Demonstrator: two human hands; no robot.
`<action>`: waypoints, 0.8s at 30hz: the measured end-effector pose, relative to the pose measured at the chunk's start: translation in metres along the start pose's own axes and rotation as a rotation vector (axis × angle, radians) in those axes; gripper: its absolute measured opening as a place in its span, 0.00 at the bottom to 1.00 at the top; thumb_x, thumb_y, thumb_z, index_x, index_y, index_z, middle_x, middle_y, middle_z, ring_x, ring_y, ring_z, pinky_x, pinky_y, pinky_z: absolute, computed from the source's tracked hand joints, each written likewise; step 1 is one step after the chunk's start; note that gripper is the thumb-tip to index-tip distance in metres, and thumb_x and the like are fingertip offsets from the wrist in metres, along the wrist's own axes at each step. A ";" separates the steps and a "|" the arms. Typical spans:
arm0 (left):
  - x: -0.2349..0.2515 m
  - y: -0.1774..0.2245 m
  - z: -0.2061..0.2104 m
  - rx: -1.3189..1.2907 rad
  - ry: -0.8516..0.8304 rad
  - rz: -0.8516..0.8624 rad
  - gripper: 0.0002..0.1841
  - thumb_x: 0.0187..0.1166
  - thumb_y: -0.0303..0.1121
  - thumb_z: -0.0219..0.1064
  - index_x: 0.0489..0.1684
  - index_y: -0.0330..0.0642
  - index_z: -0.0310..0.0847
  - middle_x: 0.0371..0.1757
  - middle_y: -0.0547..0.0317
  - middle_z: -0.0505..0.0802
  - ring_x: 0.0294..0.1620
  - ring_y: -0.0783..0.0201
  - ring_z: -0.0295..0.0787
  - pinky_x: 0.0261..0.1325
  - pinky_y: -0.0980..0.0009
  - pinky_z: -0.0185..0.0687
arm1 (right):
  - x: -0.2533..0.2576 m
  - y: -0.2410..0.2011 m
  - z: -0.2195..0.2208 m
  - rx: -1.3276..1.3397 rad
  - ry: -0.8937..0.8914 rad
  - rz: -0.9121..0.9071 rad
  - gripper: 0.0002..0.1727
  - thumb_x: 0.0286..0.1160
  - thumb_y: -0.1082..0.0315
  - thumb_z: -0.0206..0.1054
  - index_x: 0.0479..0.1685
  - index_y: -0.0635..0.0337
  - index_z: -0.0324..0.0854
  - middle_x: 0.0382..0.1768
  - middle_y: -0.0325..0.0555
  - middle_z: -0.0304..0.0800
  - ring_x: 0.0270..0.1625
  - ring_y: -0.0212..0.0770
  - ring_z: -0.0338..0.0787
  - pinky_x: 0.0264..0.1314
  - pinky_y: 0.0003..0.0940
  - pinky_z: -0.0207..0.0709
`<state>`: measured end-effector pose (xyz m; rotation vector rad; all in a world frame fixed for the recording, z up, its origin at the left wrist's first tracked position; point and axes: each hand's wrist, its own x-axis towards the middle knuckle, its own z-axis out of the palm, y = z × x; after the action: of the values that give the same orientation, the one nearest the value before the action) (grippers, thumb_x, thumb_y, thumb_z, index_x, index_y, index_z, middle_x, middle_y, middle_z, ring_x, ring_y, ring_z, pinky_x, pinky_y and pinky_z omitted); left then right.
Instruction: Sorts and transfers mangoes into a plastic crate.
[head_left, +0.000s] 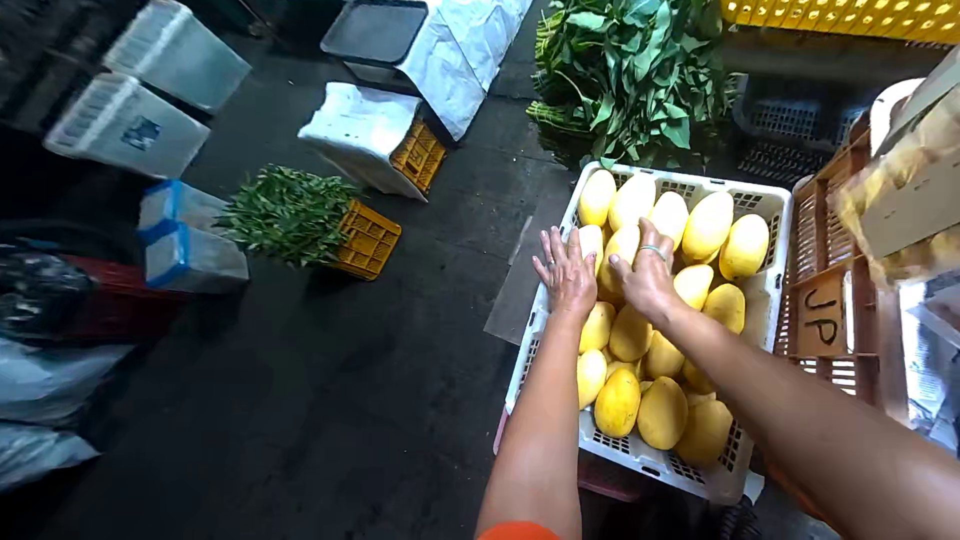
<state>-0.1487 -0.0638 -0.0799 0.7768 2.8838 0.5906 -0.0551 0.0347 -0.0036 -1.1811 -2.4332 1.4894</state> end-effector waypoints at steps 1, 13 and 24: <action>0.001 -0.001 0.001 -0.013 -0.001 -0.006 0.30 0.93 0.48 0.46 0.94 0.50 0.55 0.96 0.42 0.52 0.98 0.40 0.33 0.89 0.27 0.28 | 0.006 0.002 0.010 -0.083 -0.005 0.035 0.47 0.81 0.58 0.71 0.96 0.48 0.46 0.83 0.72 0.58 0.80 0.71 0.70 0.76 0.61 0.73; -0.024 0.002 0.016 -0.048 0.038 0.345 0.27 0.93 0.45 0.37 0.90 0.65 0.66 0.95 0.60 0.61 0.97 0.45 0.42 0.86 0.26 0.38 | 0.016 0.012 0.010 -0.172 -0.065 0.156 0.46 0.74 0.58 0.75 0.91 0.47 0.52 0.71 0.66 0.79 0.66 0.64 0.87 0.64 0.62 0.82; -0.033 0.035 -0.002 0.128 -0.114 0.323 0.35 0.92 0.56 0.35 0.95 0.49 0.55 0.94 0.38 0.56 0.94 0.27 0.37 0.80 0.15 0.22 | -0.054 0.017 -0.072 -0.241 -0.353 -0.096 0.36 0.82 0.61 0.67 0.88 0.65 0.61 0.69 0.66 0.81 0.69 0.61 0.85 0.68 0.59 0.80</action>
<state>-0.1043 -0.0538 -0.0644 1.2654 2.7311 0.3764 0.0223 0.0579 0.0394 -0.8764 -2.9250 1.5223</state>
